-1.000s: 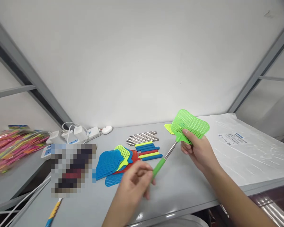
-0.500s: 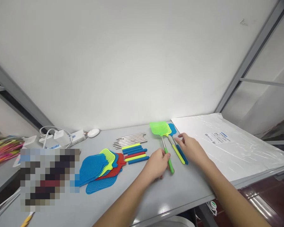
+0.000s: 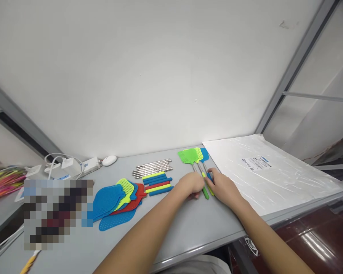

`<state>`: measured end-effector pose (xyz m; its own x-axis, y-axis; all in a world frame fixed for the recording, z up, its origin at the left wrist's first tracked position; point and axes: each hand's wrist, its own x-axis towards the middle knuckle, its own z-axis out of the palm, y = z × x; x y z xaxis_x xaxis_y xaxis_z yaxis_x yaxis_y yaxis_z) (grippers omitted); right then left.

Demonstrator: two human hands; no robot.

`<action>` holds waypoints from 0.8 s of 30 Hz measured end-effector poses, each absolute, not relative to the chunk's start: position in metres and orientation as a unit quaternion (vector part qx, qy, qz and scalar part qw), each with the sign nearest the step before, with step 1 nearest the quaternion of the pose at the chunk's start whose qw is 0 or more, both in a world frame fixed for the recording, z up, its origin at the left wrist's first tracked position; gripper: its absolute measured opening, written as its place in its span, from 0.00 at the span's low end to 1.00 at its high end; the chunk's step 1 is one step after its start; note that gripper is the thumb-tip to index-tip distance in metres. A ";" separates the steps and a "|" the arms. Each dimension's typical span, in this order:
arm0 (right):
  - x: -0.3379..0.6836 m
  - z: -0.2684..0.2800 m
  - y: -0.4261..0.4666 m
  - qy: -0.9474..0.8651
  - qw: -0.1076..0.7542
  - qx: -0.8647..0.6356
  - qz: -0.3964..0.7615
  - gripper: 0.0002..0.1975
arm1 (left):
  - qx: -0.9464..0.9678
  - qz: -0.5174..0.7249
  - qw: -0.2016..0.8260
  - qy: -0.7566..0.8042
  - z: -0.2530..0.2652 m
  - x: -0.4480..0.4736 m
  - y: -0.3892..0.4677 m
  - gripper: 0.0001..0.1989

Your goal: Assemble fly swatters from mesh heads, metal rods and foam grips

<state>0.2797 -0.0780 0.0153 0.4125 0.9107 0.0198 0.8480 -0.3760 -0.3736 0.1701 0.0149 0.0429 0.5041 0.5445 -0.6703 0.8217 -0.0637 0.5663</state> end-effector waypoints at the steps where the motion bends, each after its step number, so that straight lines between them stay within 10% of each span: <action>1: 0.279 0.016 -0.078 -0.535 0.163 -0.824 0.094 0.18 | 0.718 -0.151 0.481 0.480 0.045 0.173 0.015 0.16; 24: 0.270 0.017 -0.079 -0.532 0.156 -0.830 0.054 0.21 | 0.810 0.008 0.442 0.386 0.044 0.139 0.005 0.20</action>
<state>0.2696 -0.0789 0.0173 0.4276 0.9007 0.0769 0.8670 -0.3845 -0.3170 0.1386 0.0050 0.0445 0.7015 0.6323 -0.3288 0.6186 -0.3112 0.7215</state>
